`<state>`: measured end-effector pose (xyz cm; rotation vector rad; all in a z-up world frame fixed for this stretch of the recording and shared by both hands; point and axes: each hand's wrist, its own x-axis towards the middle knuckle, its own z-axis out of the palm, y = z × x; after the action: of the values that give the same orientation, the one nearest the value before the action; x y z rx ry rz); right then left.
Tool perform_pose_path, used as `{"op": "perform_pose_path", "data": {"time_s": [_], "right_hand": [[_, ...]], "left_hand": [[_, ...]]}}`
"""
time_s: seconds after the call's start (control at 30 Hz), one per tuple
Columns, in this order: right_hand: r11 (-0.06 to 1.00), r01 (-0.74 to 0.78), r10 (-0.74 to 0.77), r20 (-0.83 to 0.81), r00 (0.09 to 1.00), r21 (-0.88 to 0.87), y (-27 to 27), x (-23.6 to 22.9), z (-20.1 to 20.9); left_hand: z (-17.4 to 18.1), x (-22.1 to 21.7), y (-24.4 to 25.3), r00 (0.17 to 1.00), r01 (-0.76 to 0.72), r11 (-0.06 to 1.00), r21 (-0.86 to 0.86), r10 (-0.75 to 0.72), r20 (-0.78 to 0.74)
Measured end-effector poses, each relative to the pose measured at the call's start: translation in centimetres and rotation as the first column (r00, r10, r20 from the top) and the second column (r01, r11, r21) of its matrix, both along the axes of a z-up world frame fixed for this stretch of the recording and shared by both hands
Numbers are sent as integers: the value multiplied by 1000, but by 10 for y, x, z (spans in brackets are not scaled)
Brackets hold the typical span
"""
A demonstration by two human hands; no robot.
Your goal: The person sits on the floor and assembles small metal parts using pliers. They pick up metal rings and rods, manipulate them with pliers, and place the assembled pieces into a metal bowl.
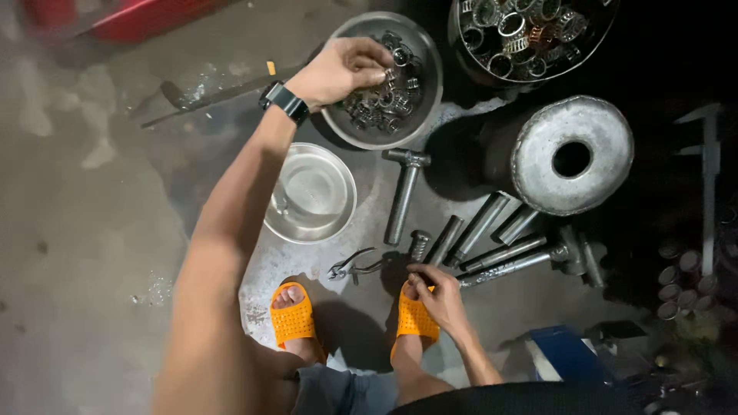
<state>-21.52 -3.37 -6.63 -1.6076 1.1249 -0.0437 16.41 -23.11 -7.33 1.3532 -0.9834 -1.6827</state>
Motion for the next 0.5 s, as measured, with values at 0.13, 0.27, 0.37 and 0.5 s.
{"op": "perform_pose_path", "data": {"time_s": [0.13,0.27,0.37,0.5], "right_hand": [[998,-56,55,35,998,18,12,5,11],[999,3,-5,32,999,50,21,18,27],[999,-45,46,23,999,-25,31,17,30],[992,-108,116,-135,984,67,30,24,43]], "left_hand": [[19,7,16,989,-31,999,-22,28,-146],[37,12,28,1000,10,1000,8,-10,1],[40,11,34,996,18,999,-36,-15,93],[34,5,33,964,-18,999,-37,27,263]]}}
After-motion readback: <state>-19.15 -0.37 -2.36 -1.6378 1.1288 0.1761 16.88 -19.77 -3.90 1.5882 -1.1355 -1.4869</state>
